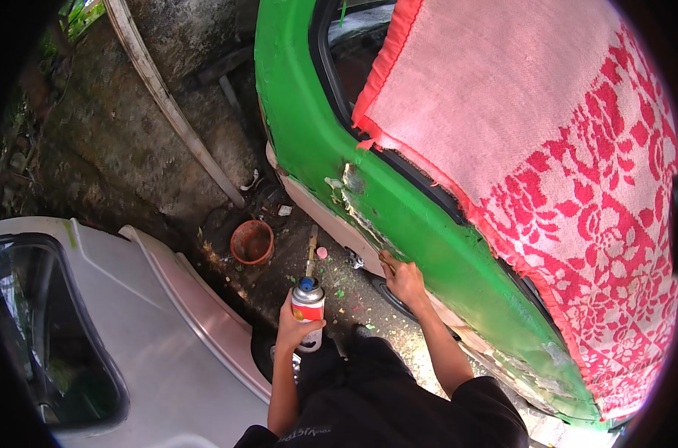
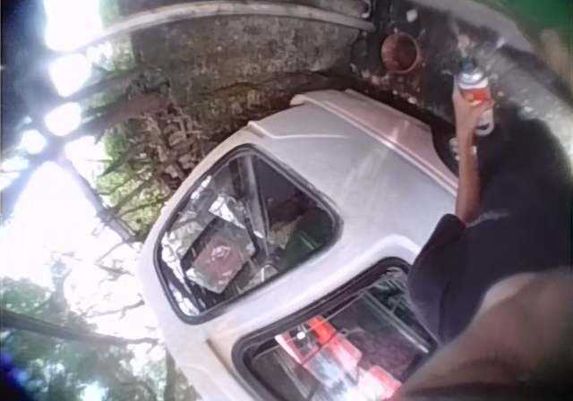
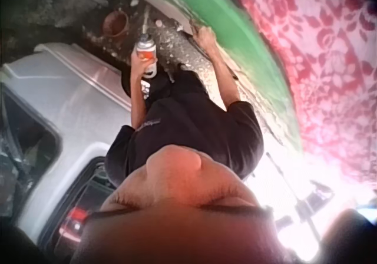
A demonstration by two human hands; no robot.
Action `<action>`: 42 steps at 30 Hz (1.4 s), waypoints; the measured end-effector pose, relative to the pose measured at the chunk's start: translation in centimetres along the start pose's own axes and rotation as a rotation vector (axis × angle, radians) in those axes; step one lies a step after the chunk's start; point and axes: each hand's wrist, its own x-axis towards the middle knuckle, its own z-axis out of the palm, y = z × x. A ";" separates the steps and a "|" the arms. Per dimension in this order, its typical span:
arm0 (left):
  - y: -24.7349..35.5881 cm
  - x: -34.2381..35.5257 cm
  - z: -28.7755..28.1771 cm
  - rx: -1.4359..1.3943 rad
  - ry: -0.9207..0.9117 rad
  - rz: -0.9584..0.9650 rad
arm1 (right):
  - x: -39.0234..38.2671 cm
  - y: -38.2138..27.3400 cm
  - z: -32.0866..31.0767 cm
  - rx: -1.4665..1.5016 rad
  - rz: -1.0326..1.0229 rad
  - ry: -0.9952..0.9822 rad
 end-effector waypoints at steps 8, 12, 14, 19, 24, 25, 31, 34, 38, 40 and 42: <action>0.5 0.3 -0.8 0.010 0.003 -0.007 | 0.3 -4.7 -3.9 0.030 -0.028 -0.021; 0.3 0.7 -1.1 0.009 0.014 0.027 | 1.2 -5.4 -4.6 0.070 -0.019 0.034; 0.7 1.2 -1.6 0.009 -0.001 0.025 | 1.3 -5.2 -4.4 0.077 -0.062 0.125; 1.6 1.8 -2.1 0.015 -0.009 0.027 | 2.0 -6.4 -4.7 -0.036 -0.159 0.310; 2.0 2.8 -3.1 -0.005 -0.035 0.002 | 3.5 -7.3 -4.3 0.087 -0.145 0.457; 2.1 2.9 -3.2 0.006 -0.037 0.017 | 3.7 -7.6 -4.1 0.135 -0.138 0.478; 2.3 3.9 -4.5 0.011 -0.043 0.054 | 5.2 -7.6 -3.0 0.245 -0.363 0.470; 2.6 4.6 -4.9 0.015 -0.048 0.055 | 6.8 -8.1 -1.1 0.763 -0.431 0.266; 2.8 5.3 -5.4 0.041 -0.057 0.048 | 8.6 -8.8 0.1 1.101 -0.332 0.261; 2.7 5.6 -5.4 0.037 -0.064 0.042 | 9.9 -8.9 0.2 1.104 -0.381 0.276; 2.5 5.9 -5.5 0.035 -0.066 0.040 | 10.5 -9.2 0.0 1.126 -0.355 0.254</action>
